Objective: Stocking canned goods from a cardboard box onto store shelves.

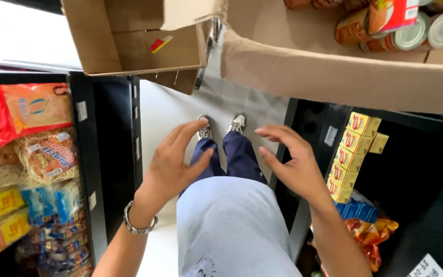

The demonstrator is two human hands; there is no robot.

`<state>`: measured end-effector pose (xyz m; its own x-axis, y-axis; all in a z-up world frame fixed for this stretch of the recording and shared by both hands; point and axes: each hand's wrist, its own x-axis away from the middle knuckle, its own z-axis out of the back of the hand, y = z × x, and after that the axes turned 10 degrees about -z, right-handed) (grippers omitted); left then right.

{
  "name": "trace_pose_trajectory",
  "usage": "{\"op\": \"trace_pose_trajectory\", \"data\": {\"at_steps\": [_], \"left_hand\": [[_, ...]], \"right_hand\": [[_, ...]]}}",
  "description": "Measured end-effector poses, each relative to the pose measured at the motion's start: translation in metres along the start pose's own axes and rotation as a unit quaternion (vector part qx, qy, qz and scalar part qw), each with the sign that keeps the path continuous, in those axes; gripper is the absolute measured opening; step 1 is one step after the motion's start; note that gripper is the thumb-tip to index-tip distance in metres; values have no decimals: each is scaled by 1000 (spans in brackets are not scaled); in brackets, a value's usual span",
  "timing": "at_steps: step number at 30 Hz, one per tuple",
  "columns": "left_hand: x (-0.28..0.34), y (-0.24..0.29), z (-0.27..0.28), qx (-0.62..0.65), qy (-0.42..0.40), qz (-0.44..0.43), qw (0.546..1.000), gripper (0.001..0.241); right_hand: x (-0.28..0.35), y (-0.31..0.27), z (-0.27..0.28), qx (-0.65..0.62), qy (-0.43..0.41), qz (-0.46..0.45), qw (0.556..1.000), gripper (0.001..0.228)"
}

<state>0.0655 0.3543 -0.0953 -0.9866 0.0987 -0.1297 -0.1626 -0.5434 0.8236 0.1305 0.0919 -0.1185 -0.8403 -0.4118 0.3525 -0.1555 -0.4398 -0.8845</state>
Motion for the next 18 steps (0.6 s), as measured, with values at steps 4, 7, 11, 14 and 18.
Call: {"op": "trace_pose_trajectory", "data": {"at_steps": [4,7,11,14,18], "left_hand": [[7,-12,-14,2,-56,24,998,55],[1,-9,-16,25,-131,109,985,57],[14,-22,-24,16,-156,54,986,60],[3,-12,-20,59,-215,162,961,61],[22,-25,-26,30,-198,56,978,61]], "right_hand": [[5,20,-10,-19,-6,-24,1000,36],[8,29,-16,-31,-3,-28,999,36],[16,37,-25,-40,5,-47,998,33],[22,39,-32,-46,9,-68,997,34],[31,44,-45,-83,9,-86,993,34]]}}
